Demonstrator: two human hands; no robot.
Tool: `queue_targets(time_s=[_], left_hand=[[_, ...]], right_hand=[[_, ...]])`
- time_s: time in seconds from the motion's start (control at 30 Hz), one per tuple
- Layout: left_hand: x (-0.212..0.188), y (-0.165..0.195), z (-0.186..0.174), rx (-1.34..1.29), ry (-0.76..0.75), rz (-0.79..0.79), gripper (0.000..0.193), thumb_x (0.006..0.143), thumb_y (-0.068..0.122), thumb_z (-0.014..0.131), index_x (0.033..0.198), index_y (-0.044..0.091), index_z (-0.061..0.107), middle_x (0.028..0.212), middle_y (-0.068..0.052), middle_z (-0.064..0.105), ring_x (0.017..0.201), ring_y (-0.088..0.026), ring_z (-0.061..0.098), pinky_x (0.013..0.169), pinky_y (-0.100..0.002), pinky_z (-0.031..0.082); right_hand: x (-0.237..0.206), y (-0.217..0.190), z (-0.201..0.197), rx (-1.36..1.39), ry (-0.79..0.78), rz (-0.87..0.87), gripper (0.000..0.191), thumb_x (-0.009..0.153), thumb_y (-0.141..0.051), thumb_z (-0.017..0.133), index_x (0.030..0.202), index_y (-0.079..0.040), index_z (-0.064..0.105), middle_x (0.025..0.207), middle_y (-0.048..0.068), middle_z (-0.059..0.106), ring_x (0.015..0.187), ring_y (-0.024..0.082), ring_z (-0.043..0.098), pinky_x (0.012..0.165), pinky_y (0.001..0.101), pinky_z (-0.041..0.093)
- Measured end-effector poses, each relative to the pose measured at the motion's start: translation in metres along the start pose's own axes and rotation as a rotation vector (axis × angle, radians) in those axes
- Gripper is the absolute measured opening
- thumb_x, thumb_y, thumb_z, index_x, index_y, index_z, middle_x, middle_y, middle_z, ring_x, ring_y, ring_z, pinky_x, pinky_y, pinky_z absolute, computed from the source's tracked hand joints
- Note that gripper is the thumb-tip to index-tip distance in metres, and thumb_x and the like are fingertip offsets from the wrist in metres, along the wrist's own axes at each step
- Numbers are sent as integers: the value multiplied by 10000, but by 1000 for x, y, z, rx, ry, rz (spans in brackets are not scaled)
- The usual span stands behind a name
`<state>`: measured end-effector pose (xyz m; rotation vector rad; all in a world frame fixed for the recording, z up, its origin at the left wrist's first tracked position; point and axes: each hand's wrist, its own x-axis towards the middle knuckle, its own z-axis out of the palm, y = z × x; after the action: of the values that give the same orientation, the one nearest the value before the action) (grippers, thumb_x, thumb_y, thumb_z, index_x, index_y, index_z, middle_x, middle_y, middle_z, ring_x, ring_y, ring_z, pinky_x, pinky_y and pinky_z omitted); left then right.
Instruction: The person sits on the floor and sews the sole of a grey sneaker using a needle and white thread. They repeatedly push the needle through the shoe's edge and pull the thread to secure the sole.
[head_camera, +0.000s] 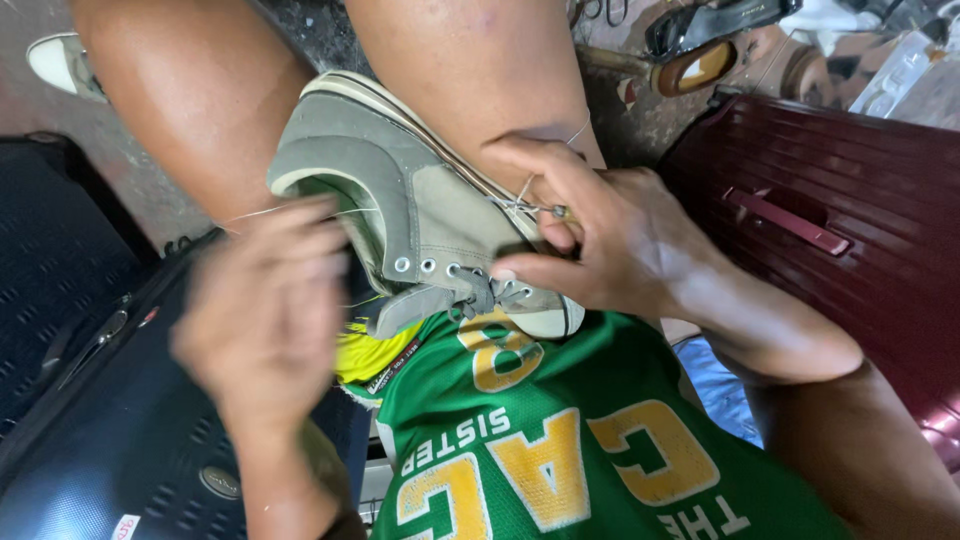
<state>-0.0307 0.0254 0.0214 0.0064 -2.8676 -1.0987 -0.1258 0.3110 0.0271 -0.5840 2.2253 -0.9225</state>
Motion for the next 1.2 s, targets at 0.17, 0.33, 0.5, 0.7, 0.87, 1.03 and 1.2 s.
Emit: queue_targets(time_s=[0.17,0.33,0.5,0.7,0.87,1.03,1.2], left_hand=[[40,7,19,-136,-337,93,383,670,131,787,1014,-26,725,1059,-175,716,945,-374,676,808,-441,525],[38,1,35,-196,-317,97,311,751,249,858,911,27,712,933,-126,690,904,-357,668,793,-443,511],[26,-6,41,-414,-178,20,132,780,62,741,790,15,618,978,-141,671,829,-304,629,748,-370,472],[22,-10,48,-555,-127,-95,277,736,-13,701,711,36,429,970,-168,673,714,-272,560,679,-318,431],[32,-16,35,-254,-328,106,544,618,90,720,1124,-78,612,1107,-272,622,1045,-490,586,884,-487,491],[39,-13,44,-145,-469,16,596,742,375,861,1163,-1,671,1145,-207,663,1104,-442,613,946,-515,481],[48,-19,37,-137,-423,74,592,660,365,802,1123,11,695,1142,-184,667,1113,-412,615,933,-499,484]], right_hand=[[-2,-24,-31,-401,-75,-7,904,802,-547,774,1519,-96,457,750,12,587,552,150,606,479,332,504],[7,-28,-32,-310,63,-168,820,840,-605,707,1445,-82,523,1114,131,605,798,190,693,577,281,573],[-4,10,1,-255,29,-203,721,851,-566,749,1329,-44,610,1068,103,697,815,190,713,655,318,582],[0,25,-11,-66,-52,-86,253,970,-331,714,962,-78,705,949,46,747,721,104,702,585,246,554],[10,15,-14,457,189,-341,233,1084,-194,574,911,-38,558,1164,162,637,933,148,615,848,283,529],[16,-1,14,764,103,-66,202,1061,-144,584,888,-42,559,874,14,650,679,37,532,627,216,448],[43,-28,19,432,132,-26,222,1041,-137,607,853,-41,539,731,19,477,642,89,426,577,273,387]])
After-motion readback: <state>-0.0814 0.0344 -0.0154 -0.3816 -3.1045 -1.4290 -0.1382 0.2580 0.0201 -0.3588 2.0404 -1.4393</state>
